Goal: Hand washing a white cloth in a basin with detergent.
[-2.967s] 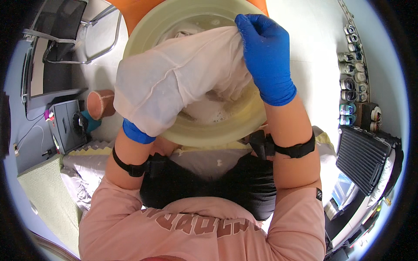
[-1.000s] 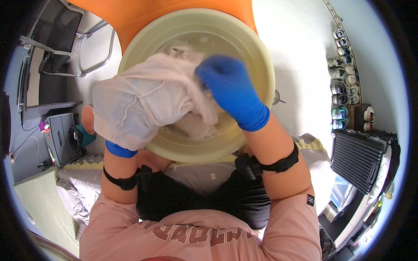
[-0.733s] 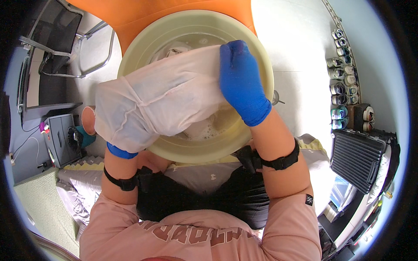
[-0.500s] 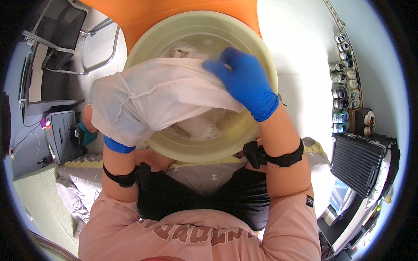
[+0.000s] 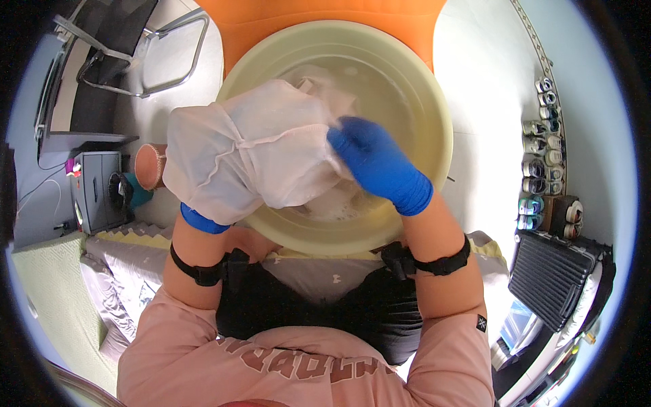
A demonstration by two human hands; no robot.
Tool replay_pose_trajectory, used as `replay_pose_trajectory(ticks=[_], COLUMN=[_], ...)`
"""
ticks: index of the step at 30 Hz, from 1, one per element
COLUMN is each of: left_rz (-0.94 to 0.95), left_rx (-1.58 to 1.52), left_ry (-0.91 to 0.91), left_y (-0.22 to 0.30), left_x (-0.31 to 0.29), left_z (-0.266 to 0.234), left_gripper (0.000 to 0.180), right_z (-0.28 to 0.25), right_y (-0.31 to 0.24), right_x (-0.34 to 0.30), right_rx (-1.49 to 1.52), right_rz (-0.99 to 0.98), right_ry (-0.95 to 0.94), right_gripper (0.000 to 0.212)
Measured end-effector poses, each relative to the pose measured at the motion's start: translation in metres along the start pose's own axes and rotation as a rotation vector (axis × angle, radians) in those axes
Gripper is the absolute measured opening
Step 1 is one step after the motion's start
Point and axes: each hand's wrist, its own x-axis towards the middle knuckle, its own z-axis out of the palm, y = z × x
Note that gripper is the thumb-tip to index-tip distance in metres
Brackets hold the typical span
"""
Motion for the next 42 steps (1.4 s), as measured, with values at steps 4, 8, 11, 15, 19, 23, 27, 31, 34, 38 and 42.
replay_pose_trajectory(ticks=[4, 8, 11, 15, 19, 23, 27, 31, 34, 38, 42], left_rz=[-0.072, 0.165, 0.085, -1.053, -0.568, -0.600, -0.585, -0.839, -0.812, -0.712, -0.346], left_rx=[-0.139, 0.199, -0.102, -1.775, -1.954, -1.705, -1.666, -2.030, -1.944, -1.740, -0.980], left_ry=[-0.076, -0.095, 0.056, 0.190, 0.018, 0.054, 0.038, 0.173, 0.108, 0.026, 0.057], left_y=[-0.001, 0.002, 0.031, 0.071, 0.048, 0.041, 0.046, 0.059, 0.065, 0.062, 0.042], left_x=[0.007, 0.020, 0.028, 0.025, 0.011, 0.024, 0.021, 0.019, 0.014, 0.014, 0.002], left_z=[-0.001, 0.014, 0.045, 0.039, 0.069, 0.055, 0.055, 0.044, 0.050, 0.060, 0.068], left_gripper=[0.038, 0.034, 0.038, 0.039, 0.038, 0.022, 0.022, 0.027, 0.027, 0.029, 0.037], right_z=[-0.021, -0.008, 0.039, 0.073, 0.062, 0.087, 0.059, 0.098, 0.065, 0.076, 0.077], right_y=[-0.007, -0.032, -0.042, -0.049, -0.041, -0.052, -0.036, -0.054, -0.042, -0.042, -0.045], right_x=[0.013, 0.009, -0.013, -0.031, -0.008, -0.046, -0.001, -0.042, -0.016, -0.019, -0.021], right_rx=[-0.285, 0.269, 0.102, -0.136, 0.065, -0.087, 0.067, -0.145, -0.013, -0.151, -0.150], right_rz=[-0.034, 0.098, -0.139, -0.267, -0.053, -0.242, 0.013, -0.254, 0.006, -0.162, -0.305], right_ry=[0.559, 0.594, 0.531, 0.263, 0.460, 0.275, 0.445, 0.352, 0.394, 0.494, 0.438], right_gripper=[0.031, 0.027, 0.023, 0.023, 0.029, 0.030, 0.028, 0.036, 0.032, 0.038, 0.036])
